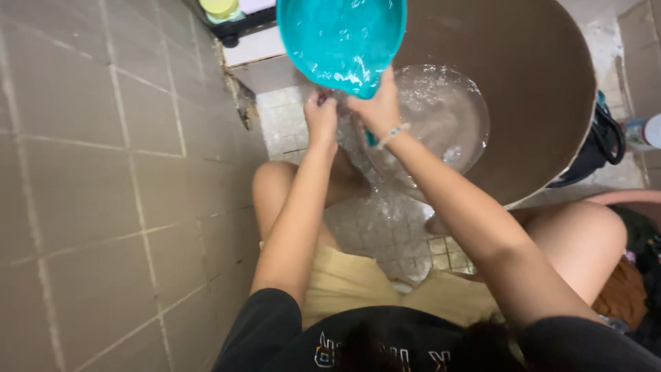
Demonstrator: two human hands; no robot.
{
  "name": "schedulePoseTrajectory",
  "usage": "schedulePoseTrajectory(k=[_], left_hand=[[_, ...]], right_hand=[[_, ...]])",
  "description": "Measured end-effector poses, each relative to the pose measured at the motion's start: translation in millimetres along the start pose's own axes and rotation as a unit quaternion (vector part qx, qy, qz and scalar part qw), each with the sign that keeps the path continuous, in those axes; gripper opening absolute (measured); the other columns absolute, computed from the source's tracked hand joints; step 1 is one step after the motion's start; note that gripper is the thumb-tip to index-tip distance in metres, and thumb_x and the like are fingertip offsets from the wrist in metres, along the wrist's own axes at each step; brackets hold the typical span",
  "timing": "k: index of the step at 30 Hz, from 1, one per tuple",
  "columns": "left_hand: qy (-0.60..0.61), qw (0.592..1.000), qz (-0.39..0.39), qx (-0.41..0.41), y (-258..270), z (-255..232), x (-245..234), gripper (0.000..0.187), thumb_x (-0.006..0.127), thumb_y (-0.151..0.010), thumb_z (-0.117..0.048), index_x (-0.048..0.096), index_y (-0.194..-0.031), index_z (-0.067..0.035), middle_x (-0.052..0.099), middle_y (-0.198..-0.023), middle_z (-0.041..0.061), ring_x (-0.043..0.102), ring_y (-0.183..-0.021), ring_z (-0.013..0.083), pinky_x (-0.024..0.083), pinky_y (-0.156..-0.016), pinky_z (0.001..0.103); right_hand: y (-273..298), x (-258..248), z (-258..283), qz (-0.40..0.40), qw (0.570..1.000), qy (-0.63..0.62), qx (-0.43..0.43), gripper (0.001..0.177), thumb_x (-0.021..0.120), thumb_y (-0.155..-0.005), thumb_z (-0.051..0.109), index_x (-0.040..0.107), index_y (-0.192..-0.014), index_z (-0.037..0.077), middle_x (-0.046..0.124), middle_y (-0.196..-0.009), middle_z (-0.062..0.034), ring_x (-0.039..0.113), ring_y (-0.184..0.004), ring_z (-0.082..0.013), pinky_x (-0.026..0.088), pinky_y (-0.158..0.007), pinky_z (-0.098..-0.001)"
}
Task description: The person washes clothes by hand in a tiled room. They pour water from a bucket into a basin using a scoop, handle a black hose, and scrub a pink garment in a small tub of water.
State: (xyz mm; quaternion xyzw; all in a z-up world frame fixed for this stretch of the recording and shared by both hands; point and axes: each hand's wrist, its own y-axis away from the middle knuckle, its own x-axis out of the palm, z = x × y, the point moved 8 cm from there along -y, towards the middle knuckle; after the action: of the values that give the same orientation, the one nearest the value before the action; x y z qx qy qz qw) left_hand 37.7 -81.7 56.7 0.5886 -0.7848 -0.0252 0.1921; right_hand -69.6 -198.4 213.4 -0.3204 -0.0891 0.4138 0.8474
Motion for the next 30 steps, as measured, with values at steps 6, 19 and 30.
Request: schedulePoseTrajectory(k=[6,19,30], left_hand=[[-0.033,0.997,-0.073,-0.023,-22.2,12.3,-68.0,0.019,0.059,-0.093,-0.005,0.073,-0.104,0.000,0.073,-0.094,0.007,0.065,-0.077,0.0154,0.052,-0.060,0.028],[-0.066,0.980,-0.177,0.065,-19.1,-30.1,-81.5,0.011,0.056,-0.090,-0.001,0.065,-0.085,-0.001,0.062,-0.070,0.006,0.056,-0.059,0.0173,0.043,-0.053,0.035],[-0.266,0.932,0.120,0.215,-7.3,-5.6,96.7,0.042,0.068,-0.071,0.012,0.069,-0.107,-0.010,0.061,-0.114,0.009,0.062,-0.100,0.0204,0.055,-0.083,0.033]], right_hand=[[12.2,69.5,-47.4,0.036,0.984,0.065,0.164,0.107,0.080,-0.082,0.007,0.011,-0.163,0.006,0.077,-0.111,-0.0150,0.080,-0.091,-0.0273,0.063,-0.081,-0.0359],[2.2,96.9,10.6,0.170,0.953,0.248,0.033,0.113,0.078,-0.086,0.002,0.004,-0.165,0.034,0.071,-0.110,-0.0208,0.067,-0.089,-0.0461,0.054,-0.072,-0.0523],[47.4,-126.8,-59.7,-0.004,0.918,0.366,0.154,0.105,0.071,-0.096,0.005,0.000,-0.168,0.032,0.069,-0.129,-0.0247,0.071,-0.103,-0.0424,0.057,-0.084,-0.0474]])
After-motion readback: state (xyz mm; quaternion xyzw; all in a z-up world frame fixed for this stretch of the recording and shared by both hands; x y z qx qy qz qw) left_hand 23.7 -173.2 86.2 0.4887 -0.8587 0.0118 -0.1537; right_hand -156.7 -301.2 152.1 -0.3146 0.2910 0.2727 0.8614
